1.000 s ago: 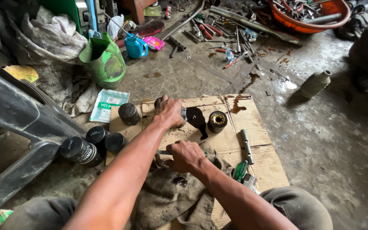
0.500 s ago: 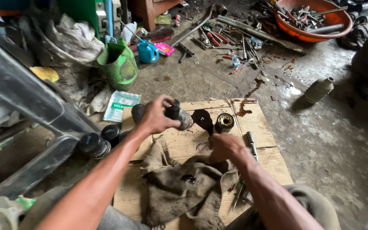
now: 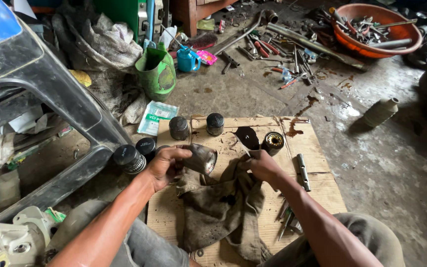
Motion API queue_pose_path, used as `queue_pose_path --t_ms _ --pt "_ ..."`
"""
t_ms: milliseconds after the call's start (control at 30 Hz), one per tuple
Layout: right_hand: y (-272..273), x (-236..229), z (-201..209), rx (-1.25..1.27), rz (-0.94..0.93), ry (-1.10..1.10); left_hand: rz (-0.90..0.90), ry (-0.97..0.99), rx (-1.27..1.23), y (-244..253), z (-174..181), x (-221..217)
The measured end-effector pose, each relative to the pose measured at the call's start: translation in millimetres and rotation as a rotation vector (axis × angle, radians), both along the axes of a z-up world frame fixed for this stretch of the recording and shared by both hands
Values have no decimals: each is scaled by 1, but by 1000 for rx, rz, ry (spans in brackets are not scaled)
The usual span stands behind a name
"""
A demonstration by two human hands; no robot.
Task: The person wipes used oil filters with a cloth on a piece of cardboard on the floor, handling the filters one at a time and setting them back down.
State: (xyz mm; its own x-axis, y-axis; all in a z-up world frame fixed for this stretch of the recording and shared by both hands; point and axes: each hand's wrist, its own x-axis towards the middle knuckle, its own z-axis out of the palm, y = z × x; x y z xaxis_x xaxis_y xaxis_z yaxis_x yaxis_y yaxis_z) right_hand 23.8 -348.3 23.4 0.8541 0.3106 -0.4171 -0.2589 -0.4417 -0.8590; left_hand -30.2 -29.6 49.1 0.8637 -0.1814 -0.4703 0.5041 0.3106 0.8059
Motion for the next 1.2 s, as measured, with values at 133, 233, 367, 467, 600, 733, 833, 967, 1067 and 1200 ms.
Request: queue_pose_path --t_ms 133,233,367,467,600,733,833,967,1067,1200 --pt "1 -8 16 -662 212 -152 17 18 -179 3 7 -2" --pt "-11 -7 1 -864 290 -157 -38 -18 -102 2 -1 -1" --pt "-20 4 -22 -659 211 -77 -140 -224 162 -16 -19 5" --pt "-13 3 -10 -243 50 -8 -159 -261 360 -32 -34 5" --pt "6 -15 12 -75 39 139 -445 -418 864 -34 -61 -4" --pt "40 -50 -7 -125 369 -154 -438 -574 895 -25 -70 -6" --pt "57 -61 -5 -306 439 -615 -404 -480 849 -26 -57 -11" --pt "76 -71 13 -534 401 -331 -480 -257 903 -28 -39 -18" --pt "75 -57 1 -492 386 -290 -511 -427 898 -23 -36 -18" --pt "63 -33 -33 -448 249 -305 -574 -168 822 -25 -31 -13"
